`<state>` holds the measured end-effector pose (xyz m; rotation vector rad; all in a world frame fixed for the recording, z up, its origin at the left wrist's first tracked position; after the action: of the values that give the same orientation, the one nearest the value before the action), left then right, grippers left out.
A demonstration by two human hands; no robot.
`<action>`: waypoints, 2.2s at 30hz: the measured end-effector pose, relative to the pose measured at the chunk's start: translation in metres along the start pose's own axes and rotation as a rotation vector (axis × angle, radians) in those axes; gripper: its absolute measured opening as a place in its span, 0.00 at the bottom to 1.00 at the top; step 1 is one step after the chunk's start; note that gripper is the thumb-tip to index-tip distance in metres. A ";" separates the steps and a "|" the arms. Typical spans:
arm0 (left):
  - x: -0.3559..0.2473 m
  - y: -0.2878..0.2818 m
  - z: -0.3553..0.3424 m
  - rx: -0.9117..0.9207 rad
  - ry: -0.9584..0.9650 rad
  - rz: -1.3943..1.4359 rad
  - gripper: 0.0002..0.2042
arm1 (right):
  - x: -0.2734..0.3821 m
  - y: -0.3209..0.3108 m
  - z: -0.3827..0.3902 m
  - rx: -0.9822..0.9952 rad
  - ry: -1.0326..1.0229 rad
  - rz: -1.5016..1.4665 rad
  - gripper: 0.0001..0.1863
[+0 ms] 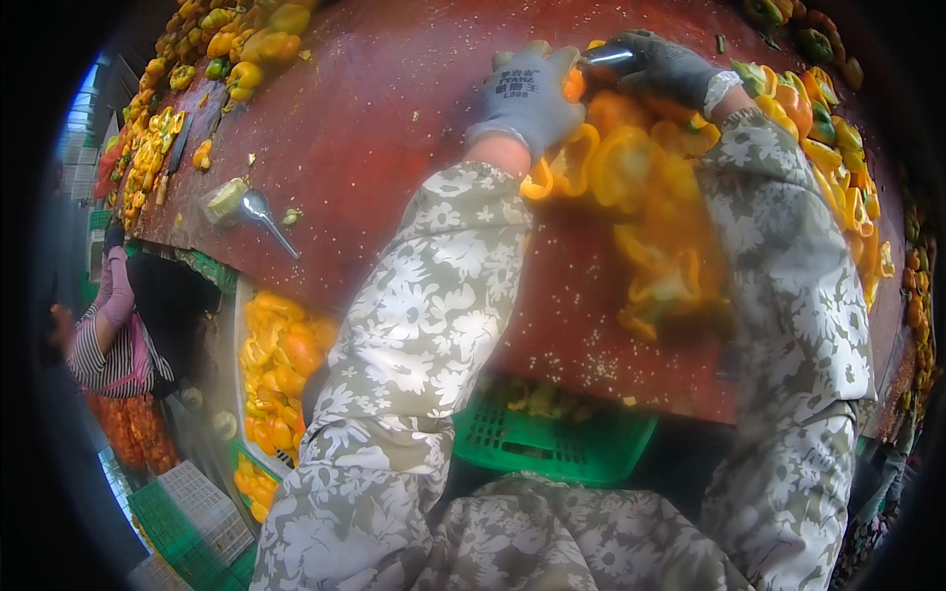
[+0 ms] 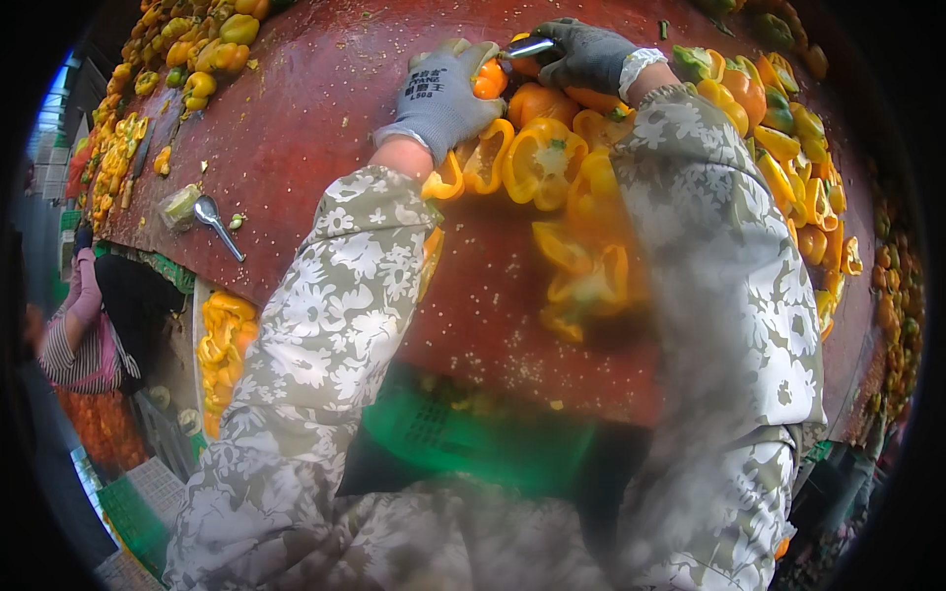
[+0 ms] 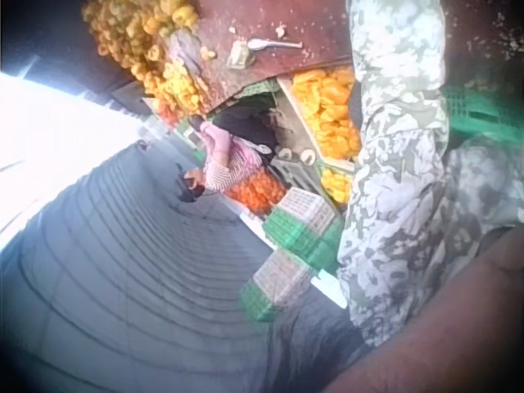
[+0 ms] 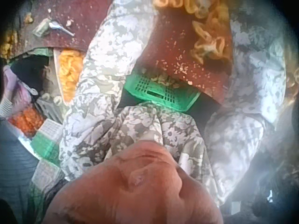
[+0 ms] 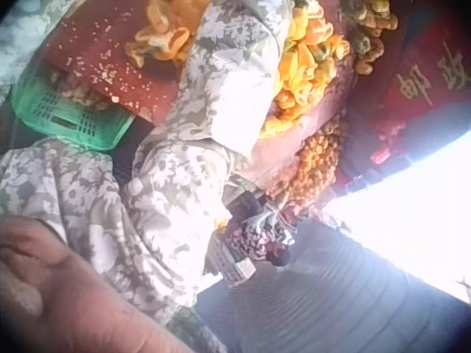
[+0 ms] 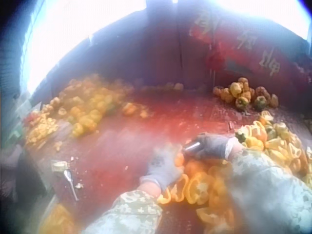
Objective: The person repeatedly picks up yellow bell peppers, cuts them open with a knife, removes the seeds, and places the pieces into a green basket. The process is continuous and repetitive, with the worker handling each pepper individually.
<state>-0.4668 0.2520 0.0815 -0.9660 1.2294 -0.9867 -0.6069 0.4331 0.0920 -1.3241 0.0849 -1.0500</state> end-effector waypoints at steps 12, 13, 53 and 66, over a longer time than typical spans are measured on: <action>0.031 -0.044 0.119 -0.314 0.114 0.601 0.31 | 0.100 0.016 0.203 -0.593 0.178 -0.073 0.22; 0.026 -0.047 0.143 -0.352 0.170 0.786 0.29 | 0.103 0.039 0.239 -0.551 0.196 -0.334 0.20; -0.069 0.311 0.319 1.182 -0.084 0.062 0.12 | 0.162 0.105 0.375 -1.173 0.366 -1.294 0.11; -0.092 0.082 0.379 0.257 -0.537 1.987 0.16 | 0.207 0.236 0.348 -0.401 0.153 -0.727 0.21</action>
<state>-0.0912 0.3828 0.0634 0.4151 0.9244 0.6736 -0.1481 0.5269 0.1106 -1.6847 -0.0859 -1.8203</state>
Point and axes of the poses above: each hand's wrist, its own z-axis away from the middle knuckle, its own y-axis out of the palm, x = y × z, the point moved 1 cm from there along -z, towards the middle knuckle, and after that the axes turned 11 degrees about x, right-handed, at the moved point
